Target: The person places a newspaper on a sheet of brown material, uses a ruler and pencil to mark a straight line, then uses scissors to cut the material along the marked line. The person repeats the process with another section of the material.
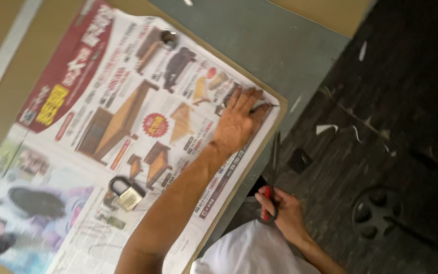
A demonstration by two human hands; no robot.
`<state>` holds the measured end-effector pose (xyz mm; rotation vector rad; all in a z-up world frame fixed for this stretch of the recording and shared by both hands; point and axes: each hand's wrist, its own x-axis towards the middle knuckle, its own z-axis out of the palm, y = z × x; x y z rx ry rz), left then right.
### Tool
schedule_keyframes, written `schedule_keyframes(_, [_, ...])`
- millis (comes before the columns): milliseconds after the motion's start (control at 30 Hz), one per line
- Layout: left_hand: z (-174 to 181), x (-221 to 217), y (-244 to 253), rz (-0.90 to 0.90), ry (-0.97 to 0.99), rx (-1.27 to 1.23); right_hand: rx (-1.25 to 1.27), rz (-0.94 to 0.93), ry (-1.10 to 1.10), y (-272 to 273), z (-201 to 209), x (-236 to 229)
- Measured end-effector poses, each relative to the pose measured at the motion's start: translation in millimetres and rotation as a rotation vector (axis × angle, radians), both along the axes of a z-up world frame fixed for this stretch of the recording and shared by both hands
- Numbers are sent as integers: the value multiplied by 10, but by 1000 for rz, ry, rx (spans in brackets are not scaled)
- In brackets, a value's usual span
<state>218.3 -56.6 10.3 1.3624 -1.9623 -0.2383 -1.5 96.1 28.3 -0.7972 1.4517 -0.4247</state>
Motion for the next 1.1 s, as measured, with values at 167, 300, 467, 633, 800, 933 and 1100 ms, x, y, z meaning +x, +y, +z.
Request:
schedule_keyframes(167, [-133,-106,-135,-1,-137,47,2,-257,-125,-205,23,475])
schedule_keyframes(300, [-133,-93,-98,10,-163,56,25,-262,-20,-335,129,697])
schedule_keyframes(467, [-118,-100,-111,17,-164,73,24,-289,11,-417,194,802])
schedule_keyframes(633, [-113,-112,-94,22,-171,85,18,-312,-16,-418,179,840])
schedule_keyframes(800, [-82,-103,-110,18,-157,88,29,-331,-23,-425,169,835])
schedule_keyframes(933, [-41,-101,-114,20,-155,106,36,-328,-33,-445,165,827])
schedule_keyframes(1100, [-29,-106,-115,15,-151,105,22,-329,-63,-432,136,803])
